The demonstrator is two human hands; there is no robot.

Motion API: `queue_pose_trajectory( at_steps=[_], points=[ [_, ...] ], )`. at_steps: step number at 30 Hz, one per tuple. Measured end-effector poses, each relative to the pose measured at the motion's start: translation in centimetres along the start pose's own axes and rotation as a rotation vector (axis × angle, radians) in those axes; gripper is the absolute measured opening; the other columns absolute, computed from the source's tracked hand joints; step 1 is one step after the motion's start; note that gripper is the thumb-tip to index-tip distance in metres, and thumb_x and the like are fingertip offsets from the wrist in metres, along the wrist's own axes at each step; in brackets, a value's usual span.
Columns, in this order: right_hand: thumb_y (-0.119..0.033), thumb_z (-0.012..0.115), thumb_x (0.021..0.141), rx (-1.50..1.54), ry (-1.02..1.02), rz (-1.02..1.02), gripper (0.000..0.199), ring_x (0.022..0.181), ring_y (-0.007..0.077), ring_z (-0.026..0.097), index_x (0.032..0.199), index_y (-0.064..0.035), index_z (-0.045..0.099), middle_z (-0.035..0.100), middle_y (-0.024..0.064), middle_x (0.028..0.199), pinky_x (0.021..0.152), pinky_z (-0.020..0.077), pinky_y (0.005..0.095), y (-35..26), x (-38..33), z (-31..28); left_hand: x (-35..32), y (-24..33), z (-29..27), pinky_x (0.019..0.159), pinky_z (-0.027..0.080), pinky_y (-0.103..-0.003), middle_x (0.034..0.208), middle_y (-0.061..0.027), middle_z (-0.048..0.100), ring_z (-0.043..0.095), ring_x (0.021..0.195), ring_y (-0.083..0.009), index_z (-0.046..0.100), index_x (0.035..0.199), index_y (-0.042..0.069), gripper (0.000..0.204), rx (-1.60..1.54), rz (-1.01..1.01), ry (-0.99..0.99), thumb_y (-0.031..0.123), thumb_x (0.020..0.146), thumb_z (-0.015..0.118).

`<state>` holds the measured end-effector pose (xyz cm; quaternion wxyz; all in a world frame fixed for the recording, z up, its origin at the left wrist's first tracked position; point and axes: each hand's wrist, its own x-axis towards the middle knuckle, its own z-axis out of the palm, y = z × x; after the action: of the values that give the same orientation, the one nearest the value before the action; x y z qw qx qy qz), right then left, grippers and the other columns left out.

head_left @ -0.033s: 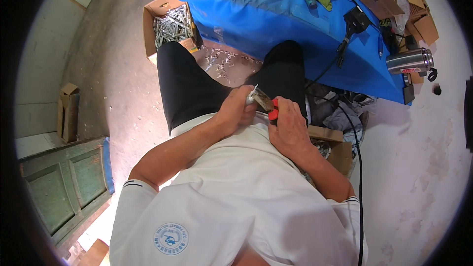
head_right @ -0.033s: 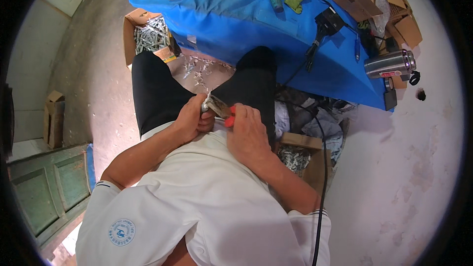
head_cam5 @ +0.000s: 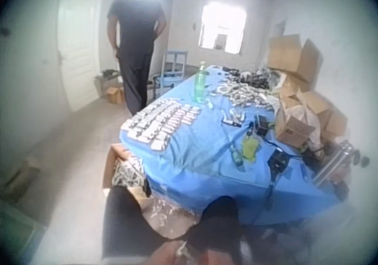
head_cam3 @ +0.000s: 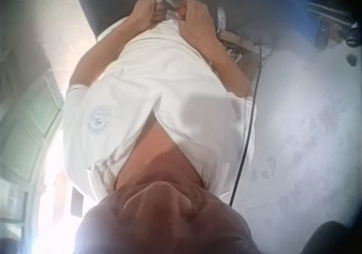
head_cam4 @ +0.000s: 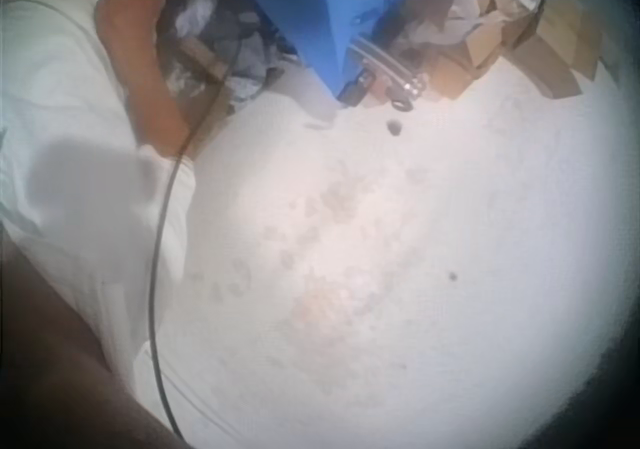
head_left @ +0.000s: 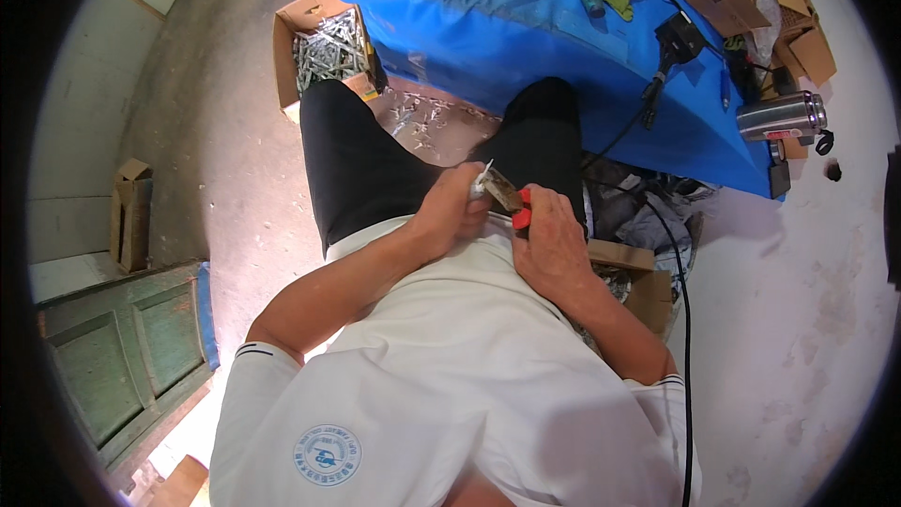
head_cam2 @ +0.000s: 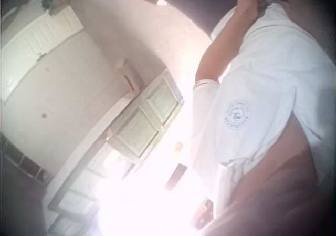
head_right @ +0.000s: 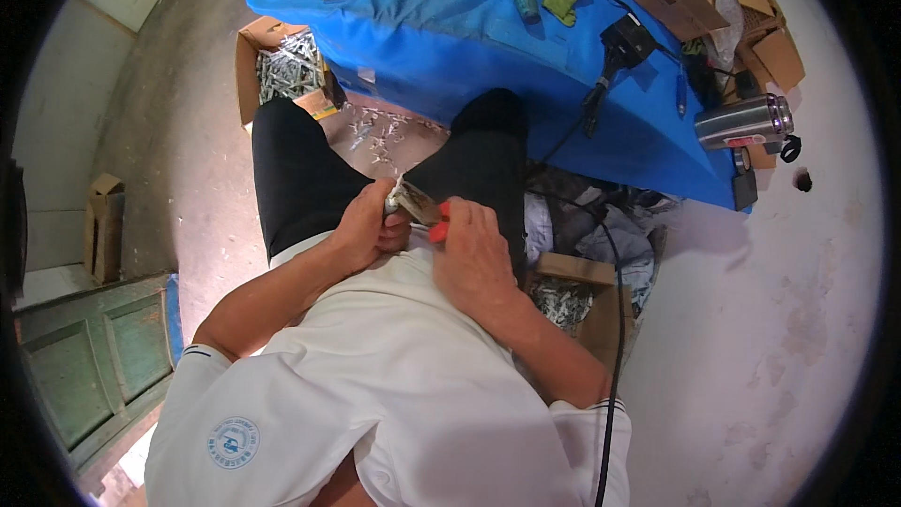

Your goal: The person sits on the floor and uses a screwdriver to manipulate a small silver electronic component, then switches to pliers to adjust wires on the same item. The workspace is a blue-covered table with many similar components and tools.

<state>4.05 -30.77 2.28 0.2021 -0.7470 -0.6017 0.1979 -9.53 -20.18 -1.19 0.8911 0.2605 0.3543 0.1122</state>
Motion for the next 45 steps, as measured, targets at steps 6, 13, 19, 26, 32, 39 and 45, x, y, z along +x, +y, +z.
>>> queue_pose_trajectory(
  at_steps=[6,13,19,26,32,39,45],
  points=[
    [0.001,0.058,0.07,0.104,-0.054,0.012,0.044,0.1,0.0395,0.051,0.112,0.0028,0.045,0.054,0.0223,0.101,0.086,0.0426,0.0447,0.3,-0.1,0.0,-0.3,0.3,0.5,0.039,0.018,-0.024,0.049,0.0027,0.029,0.022,0.042,-0.0085,0.034,0.056,0.014,0.039,0.017,0.013,0.033,0.033,0.091,0.033],
    [0.001,0.057,0.07,0.127,-0.084,0.011,0.044,0.099,0.0399,0.052,0.112,0.0028,0.045,0.054,0.0226,0.099,0.087,0.0416,0.0438,0.4,-0.2,-0.3,-0.5,0.3,0.7,0.039,0.017,-0.025,0.049,0.0033,0.027,0.021,0.042,-0.0087,0.034,0.057,0.013,0.038,0.059,0.036,0.003,0.032,0.09,0.033],
    [0.002,0.056,0.07,0.162,-0.135,0.022,0.043,0.097,0.0401,0.051,0.112,0.0022,0.045,0.054,0.0224,0.1,0.085,0.0419,0.0445,0.6,-0.2,-0.6,-0.5,-0.1,0.6,0.039,0.016,-0.024,0.049,0.0038,0.026,0.02,0.042,-0.0081,0.034,0.057,0.013,0.038,0.077,0.091,0.031,0.031,0.09,0.034],
    [0.002,0.057,0.071,0.069,-0.013,-0.007,0.041,0.098,0.0406,0.051,0.11,0.0025,0.045,0.053,0.0229,0.101,0.084,0.0422,0.0462,0.7,-0.1,0.1,0.1,-0.2,0.0,0.041,0.017,-0.026,0.05,0.0034,0.027,0.022,0.043,-0.0091,0.036,0.055,0.011,0.043,0.01,0.016,-0.003,0.037,0.09,0.037],
    [0.001,0.058,0.071,0.113,-0.074,0.038,0.042,0.099,0.0407,0.05,0.11,0.0032,0.045,0.053,0.0234,0.101,0.085,0.0421,0.0456,0.4,-0.5,-0.4,-0.3,-0.3,0.6,0.041,0.018,-0.026,0.05,0.0039,0.026,0.022,0.043,-0.0092,0.035,0.055,0.012,0.043,0.069,0.062,0.052,0.037,0.09,0.035],
    [0.0,0.058,0.071,0.065,-0.073,0.065,0.041,0.1,0.0402,0.051,0.11,0.0022,0.045,0.054,0.0225,0.101,0.084,0.0435,0.0457,0.6,-0.2,-0.1,0.3,-0.3,0.0,0.041,0.018,-0.027,0.051,0.0026,0.031,0.024,0.043,-0.0093,0.037,0.057,0.012,0.041,0.044,0.03,-0.006,0.036,0.089,0.035],
    [-0.001,0.058,0.072,0.077,-0.068,0.045,0.041,0.1,0.0404,0.052,0.11,0.0012,0.045,0.054,0.0222,0.101,0.084,0.0437,0.0454,0.7,-0.3,0.1,0.0,-0.2,0.2,0.04,0.017,-0.026,0.05,0.003,0.029,0.022,0.042,-0.0093,0.035,0.059,0.013,0.039,0.107,0.032,0.037,0.036,0.089,0.033]
  ],
)
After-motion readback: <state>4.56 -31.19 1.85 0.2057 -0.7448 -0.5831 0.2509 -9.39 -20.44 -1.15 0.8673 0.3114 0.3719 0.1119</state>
